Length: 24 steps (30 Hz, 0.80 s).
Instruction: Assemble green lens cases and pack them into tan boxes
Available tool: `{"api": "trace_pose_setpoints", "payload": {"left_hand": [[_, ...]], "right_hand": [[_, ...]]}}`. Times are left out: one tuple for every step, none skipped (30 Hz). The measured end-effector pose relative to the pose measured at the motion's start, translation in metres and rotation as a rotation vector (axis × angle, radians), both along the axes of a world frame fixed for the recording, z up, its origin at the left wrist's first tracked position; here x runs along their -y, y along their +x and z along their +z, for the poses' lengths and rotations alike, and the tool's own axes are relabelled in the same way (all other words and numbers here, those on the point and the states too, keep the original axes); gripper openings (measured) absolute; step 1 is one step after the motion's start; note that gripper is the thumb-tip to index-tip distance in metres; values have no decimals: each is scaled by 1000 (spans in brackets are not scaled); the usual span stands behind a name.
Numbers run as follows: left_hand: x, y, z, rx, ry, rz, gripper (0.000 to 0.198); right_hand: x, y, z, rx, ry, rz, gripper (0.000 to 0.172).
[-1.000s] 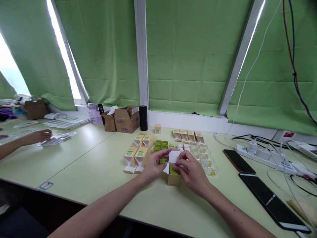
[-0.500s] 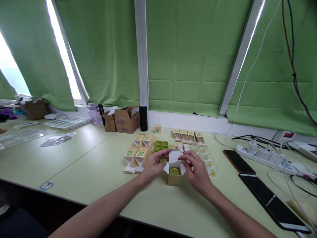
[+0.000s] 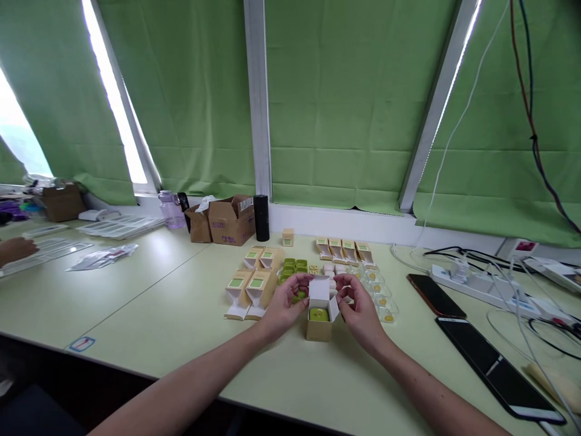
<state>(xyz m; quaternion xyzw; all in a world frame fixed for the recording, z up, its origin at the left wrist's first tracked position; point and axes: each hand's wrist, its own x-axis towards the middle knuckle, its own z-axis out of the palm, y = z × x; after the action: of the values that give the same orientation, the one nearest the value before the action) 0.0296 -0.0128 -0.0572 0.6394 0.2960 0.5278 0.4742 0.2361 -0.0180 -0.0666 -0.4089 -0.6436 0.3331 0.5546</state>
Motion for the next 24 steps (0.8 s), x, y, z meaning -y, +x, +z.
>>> {"api": "trace_pose_setpoints", "payload": {"left_hand": [[0,0,-1,-2,-3,-6,47],[0,1,-3,-8,-4,-7,47],[0,1,-4,-15,-2,-5,47],[0,1,-5,-24,3,-2,47],[0,1,-6,-32,9,2,48],[0,1,-7,-40,16,4,48],[-1,2,-7,-47,21,3,48],[-1,2,-8,-53,26,1,49],[-1,2,-8,-56,29,-2,49],[0,3,-8,-56,32,-6,49],[0,3,-8,-56,34,-11,49],[0,3,-7,-55,35,-14,49],[0,4,-7,-53,35,-14,48],[1,4,-6,-53,35,-13,48],[1,4,-6,-53,32,-12,47],[1,5,-5,-55,29,-10,47],[2,5,-4,-54,26,-7,46],[2,5,-4,-54,22,-6,46],[3,6,-3,-54,18,-7,46],[3,6,-2,-54,12,-7,46],[4,6,-2,-54,5,-8,46],[4,7,-1,-54,-2,-9,46],[5,7,0,-54,-9,-8,47],[5,8,0,-54,-14,-6,47]], "right_hand": [[0,-1,0,-6,-6,8,33],[0,-1,-1,-10,-11,18,34],[0,-1,-1,-14,-17,28,34],[0,-2,-2,-18,-23,38,35],[0,-2,-2,-21,-28,48,35],[0,-2,-3,-25,-32,56,35],[-1,-2,-3,-28,-35,63,35],[-1,-3,-3,-31,-36,68,35],[0,-3,-4,-35,-37,73,35],[0,-3,-4,-38,-38,77,35],[0,-4,-4,-40,-39,80,36],[0,-4,-4,-41,-42,82,36],[0,-4,-4,-42,-44,83,37],[0,-5,-4,-41,-46,86,37],[0,-5,-4,-40,-49,90,37],[0,-5,-4,-40,-51,92,37],[1,-6,-4,-39,-53,95,37],[1,-6,-4,-38,-56,97,37],[1,-6,-4,-37,-58,98,38],[1,-6,-3,-37,-61,97,38],[2,-7,-3,-38,-62,96,38],[2,-7,-3,-38,-63,97,38],[2,-7,-3,-39,-63,97,37],[2,-7,-3,-39,-63,99,37]]}}
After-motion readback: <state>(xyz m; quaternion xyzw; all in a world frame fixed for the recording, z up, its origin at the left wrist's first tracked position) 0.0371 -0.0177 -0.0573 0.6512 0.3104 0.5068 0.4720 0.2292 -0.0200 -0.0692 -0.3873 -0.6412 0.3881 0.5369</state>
